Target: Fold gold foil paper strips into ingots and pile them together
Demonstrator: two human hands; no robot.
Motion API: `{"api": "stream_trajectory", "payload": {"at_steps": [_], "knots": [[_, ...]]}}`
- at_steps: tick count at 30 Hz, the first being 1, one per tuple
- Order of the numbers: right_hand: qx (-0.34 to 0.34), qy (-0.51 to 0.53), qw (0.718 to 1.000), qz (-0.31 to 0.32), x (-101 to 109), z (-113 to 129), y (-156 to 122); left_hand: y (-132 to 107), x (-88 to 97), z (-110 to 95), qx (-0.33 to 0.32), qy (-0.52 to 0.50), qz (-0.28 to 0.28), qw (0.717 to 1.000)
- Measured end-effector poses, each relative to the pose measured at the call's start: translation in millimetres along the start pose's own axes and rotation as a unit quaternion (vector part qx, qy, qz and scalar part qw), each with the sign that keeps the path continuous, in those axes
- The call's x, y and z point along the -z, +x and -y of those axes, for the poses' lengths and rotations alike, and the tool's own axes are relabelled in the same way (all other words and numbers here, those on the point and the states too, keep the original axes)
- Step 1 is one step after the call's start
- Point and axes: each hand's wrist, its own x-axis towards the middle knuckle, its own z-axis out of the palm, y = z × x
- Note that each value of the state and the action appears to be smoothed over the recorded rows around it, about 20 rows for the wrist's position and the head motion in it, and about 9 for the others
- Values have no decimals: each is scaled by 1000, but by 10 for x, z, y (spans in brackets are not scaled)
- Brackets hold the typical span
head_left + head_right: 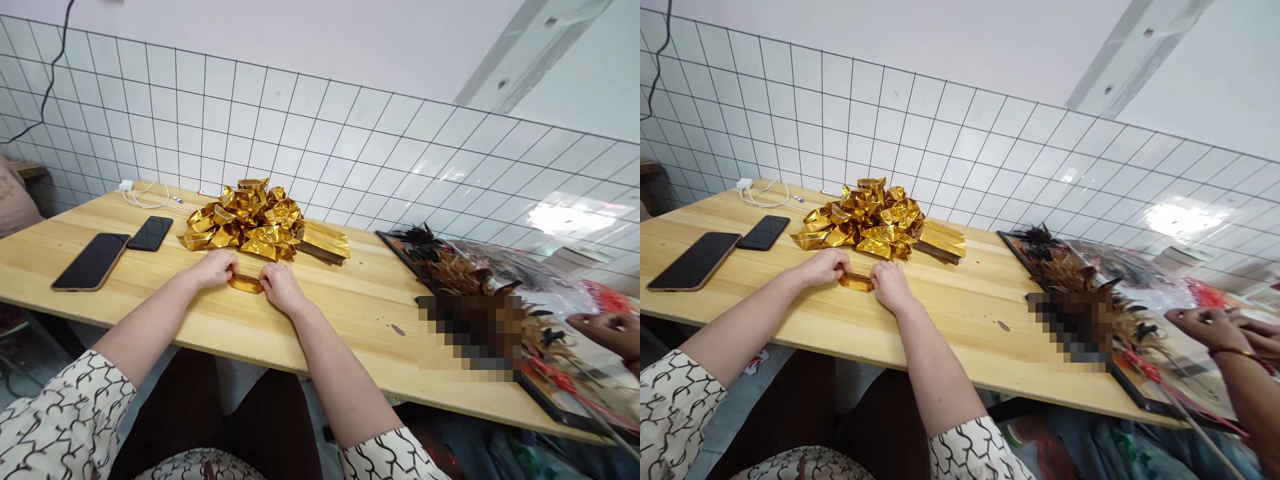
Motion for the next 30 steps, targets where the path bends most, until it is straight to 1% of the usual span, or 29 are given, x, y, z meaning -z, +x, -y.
{"api": "stream_trajectory", "payload": {"at_steps": [7, 11, 14, 17, 21, 25, 30], "knots": [[47, -1, 999, 1, 3, -71, -39, 1, 0, 46, -5, 22, 9, 1000], [67, 6, 998, 3, 13, -126, -68, -11, 18, 67, 4, 14, 22, 1000], [86, 21, 996, 6, 26, -169, -91, -40, 44, 59, 19, 1, 35, 999], [95, 28, 995, 7, 43, -187, -108, -66, 68, 24, 22, 5, 40, 999], [95, 17, 995, 9, 60, -159, -115, -72, 67, -46, -7, 43, 35, 998], [85, 5, 996, 5, 65, -122, -116, -70, 37, -104, -55, 69, 63, 994], [91, 0, 996, 8, 67, -67, -123, -72, 13, -112, -74, 85, 81, 990]]}}
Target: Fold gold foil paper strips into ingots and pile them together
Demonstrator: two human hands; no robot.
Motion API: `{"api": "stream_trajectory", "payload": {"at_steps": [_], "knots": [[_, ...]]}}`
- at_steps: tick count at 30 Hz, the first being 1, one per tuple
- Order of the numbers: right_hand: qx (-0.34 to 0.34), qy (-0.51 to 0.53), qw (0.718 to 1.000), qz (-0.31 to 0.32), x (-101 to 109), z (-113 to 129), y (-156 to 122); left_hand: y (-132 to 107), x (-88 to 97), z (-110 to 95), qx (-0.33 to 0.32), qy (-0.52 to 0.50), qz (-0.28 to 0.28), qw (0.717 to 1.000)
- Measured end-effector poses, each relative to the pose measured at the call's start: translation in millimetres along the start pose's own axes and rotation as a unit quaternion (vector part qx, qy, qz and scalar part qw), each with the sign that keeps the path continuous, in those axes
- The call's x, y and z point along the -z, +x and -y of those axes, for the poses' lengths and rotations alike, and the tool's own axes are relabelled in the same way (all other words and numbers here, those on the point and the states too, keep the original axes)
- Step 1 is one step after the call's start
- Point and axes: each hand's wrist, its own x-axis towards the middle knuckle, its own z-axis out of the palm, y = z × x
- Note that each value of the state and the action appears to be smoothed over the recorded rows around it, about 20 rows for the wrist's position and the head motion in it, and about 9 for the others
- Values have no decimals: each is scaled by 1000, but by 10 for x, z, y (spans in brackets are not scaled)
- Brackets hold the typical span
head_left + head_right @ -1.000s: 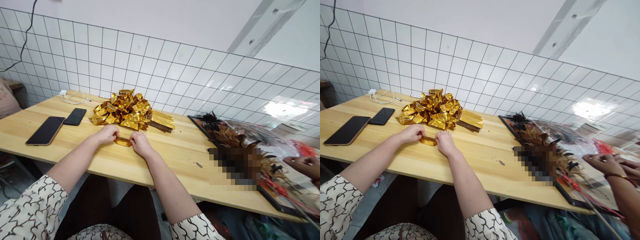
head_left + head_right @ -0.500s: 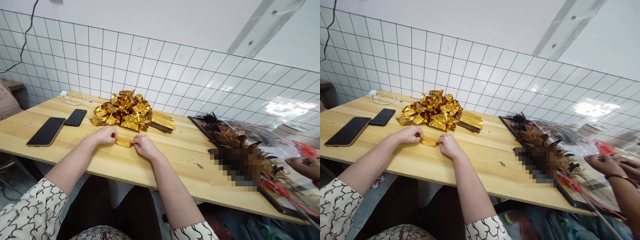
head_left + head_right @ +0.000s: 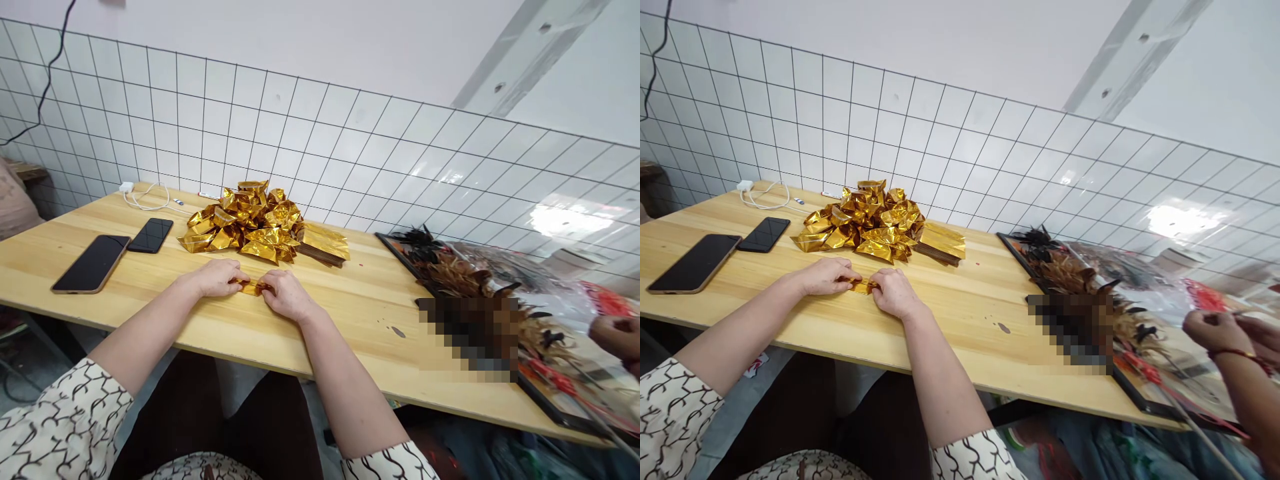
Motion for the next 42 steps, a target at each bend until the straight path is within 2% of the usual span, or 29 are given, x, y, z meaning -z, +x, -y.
{"api": "stream_trajectory", "payload": {"at_steps": [12, 21, 28, 35, 42], "knots": [[12, -4, 1000, 20, -38, 22, 25, 3, 32, -18, 18, 0, 18, 1000], [-16, 45, 998, 29, 63, -85, -52, -52, 101, 88, 40, -71, 16, 997], [-9, 51, 999, 12, 63, -114, -73, -61, 96, 135, 38, -30, -14, 999], [10, 25, 1000, -14, -21, -126, -44, -70, 104, 49, 19, 7, -9, 1000], [1, -8, 1000, -8, -29, -92, -22, -73, 115, 84, 9, 2, -15, 1000]]}}
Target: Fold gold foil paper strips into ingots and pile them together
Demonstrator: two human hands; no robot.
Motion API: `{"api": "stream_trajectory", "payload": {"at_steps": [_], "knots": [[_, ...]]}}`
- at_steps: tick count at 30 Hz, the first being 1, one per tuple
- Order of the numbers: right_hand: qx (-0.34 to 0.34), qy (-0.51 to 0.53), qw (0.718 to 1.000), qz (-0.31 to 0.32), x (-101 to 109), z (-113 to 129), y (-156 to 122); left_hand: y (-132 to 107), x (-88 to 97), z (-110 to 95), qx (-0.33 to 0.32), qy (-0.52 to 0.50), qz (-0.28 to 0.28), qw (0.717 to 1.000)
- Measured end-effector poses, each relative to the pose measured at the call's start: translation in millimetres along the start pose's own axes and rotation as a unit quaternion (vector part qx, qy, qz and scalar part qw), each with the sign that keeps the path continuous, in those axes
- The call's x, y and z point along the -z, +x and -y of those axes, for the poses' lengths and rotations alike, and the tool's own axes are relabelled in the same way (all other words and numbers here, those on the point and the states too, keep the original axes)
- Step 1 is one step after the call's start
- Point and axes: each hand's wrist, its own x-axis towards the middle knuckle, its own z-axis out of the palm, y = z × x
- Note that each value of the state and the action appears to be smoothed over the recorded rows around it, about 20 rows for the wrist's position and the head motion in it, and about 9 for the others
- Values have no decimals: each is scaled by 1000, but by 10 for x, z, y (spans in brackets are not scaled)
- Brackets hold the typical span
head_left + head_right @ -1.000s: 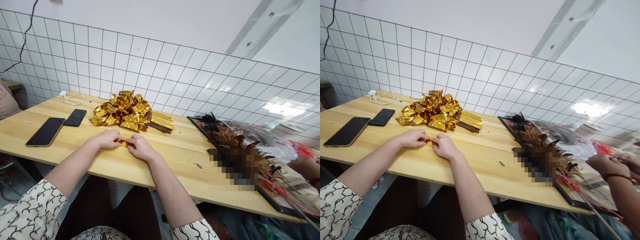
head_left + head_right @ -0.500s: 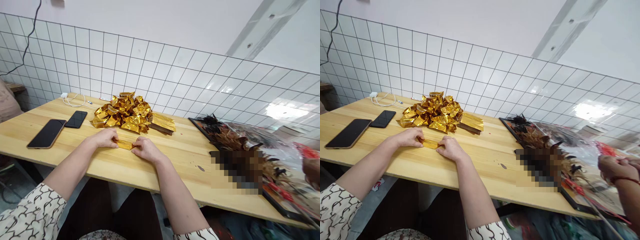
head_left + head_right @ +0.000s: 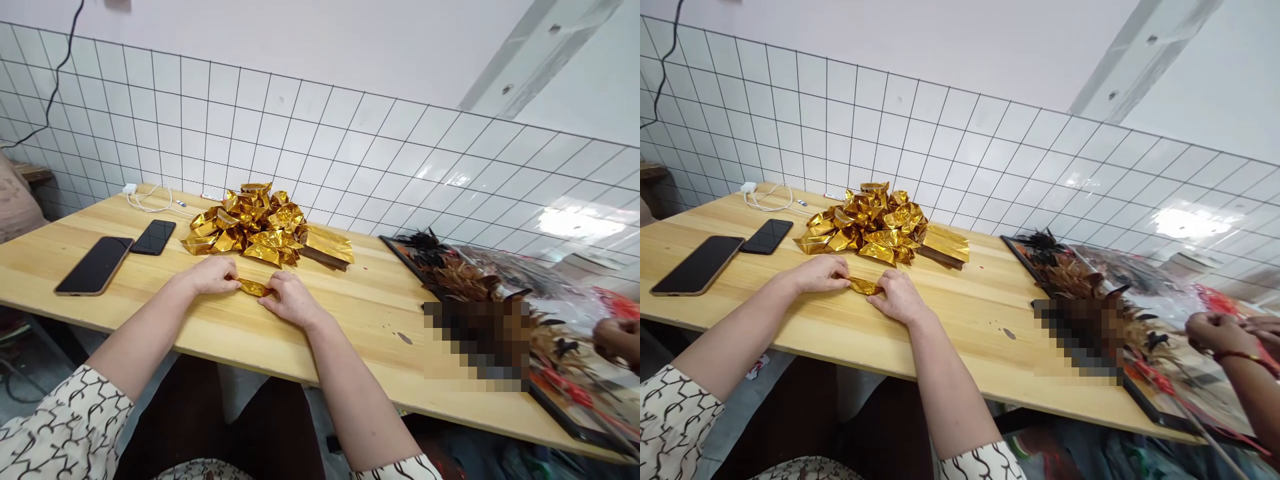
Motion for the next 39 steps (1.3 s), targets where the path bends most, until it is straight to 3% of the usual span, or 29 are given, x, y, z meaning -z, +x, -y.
{"api": "stream_trajectory", "payload": {"at_steps": [8, 20, 22, 25, 27, 31, 35, 39], "knots": [[-47, -5, 999, -3, -8, 23, 48, 58, -69, 61, 44, -33, -22, 998], [-268, 4, 963, 38, 94, 114, 110, 169, -161, 9, 235, -65, -60, 968], [-284, 10, 958, 37, 91, 103, 114, 169, -156, -3, 243, -52, -58, 967], [-300, 12, 953, 39, 76, 84, 125, 175, -170, -29, 202, -3, -82, 976], [-291, 4, 956, 32, 64, 83, 130, 182, -197, -51, 145, 29, -93, 985], [-206, -28, 978, 13, 42, 127, 126, 188, -253, -100, 45, 49, -49, 997], [-108, -42, 992, 42, 7, 189, 112, 175, -252, -135, 27, 54, -25, 998], [-78, -41, 995, 44, -40, 207, 106, 175, -226, -159, 35, 55, -23, 998]]}}
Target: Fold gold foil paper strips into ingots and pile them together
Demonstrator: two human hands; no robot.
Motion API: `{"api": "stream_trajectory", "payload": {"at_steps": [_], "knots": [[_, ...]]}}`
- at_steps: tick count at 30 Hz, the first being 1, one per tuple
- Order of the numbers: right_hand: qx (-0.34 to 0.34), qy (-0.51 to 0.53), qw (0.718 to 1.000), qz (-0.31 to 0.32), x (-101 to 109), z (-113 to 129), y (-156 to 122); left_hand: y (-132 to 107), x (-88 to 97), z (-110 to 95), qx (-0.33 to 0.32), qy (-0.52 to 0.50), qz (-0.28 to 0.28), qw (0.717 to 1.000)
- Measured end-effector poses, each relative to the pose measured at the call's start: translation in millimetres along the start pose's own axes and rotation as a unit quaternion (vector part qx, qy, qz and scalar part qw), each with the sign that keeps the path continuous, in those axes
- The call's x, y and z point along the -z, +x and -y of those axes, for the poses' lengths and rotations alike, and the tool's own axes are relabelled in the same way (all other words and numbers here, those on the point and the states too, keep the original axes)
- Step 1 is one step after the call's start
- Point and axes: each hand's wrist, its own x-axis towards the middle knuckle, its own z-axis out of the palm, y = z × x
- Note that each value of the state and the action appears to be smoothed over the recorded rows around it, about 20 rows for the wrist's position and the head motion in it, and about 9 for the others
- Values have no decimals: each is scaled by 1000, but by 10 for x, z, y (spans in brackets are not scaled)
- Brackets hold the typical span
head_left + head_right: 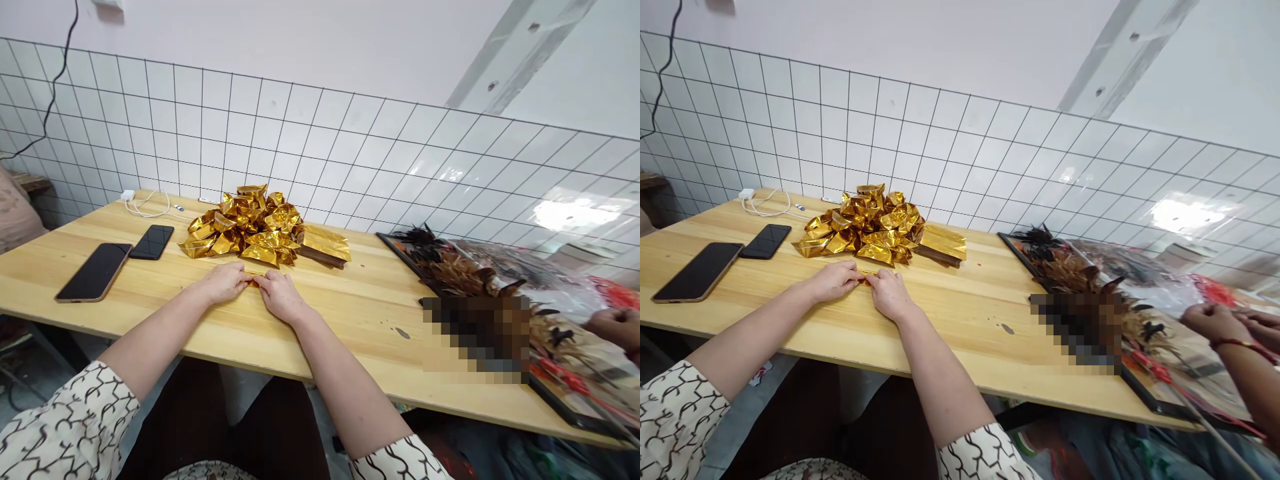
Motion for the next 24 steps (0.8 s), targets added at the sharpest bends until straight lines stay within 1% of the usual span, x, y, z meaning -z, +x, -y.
{"api": "stream_trajectory", "payload": {"at_steps": [6, 12, 19, 24], "knots": [[5, 3, 1000, 8, 12, 2, 1, 33, 32, -109, 51, 17, 19, 998], [-4, -10, 1000, 26, 39, 33, 4, 69, 59, -211, 102, 32, 38, 994], [-10, 1, 1000, 22, 26, 49, 17, 95, 6, -180, 113, 32, 22, 993], [-14, 10, 1000, 23, 25, 52, 23, 113, -73, -103, 113, 22, -6, 993]]}}
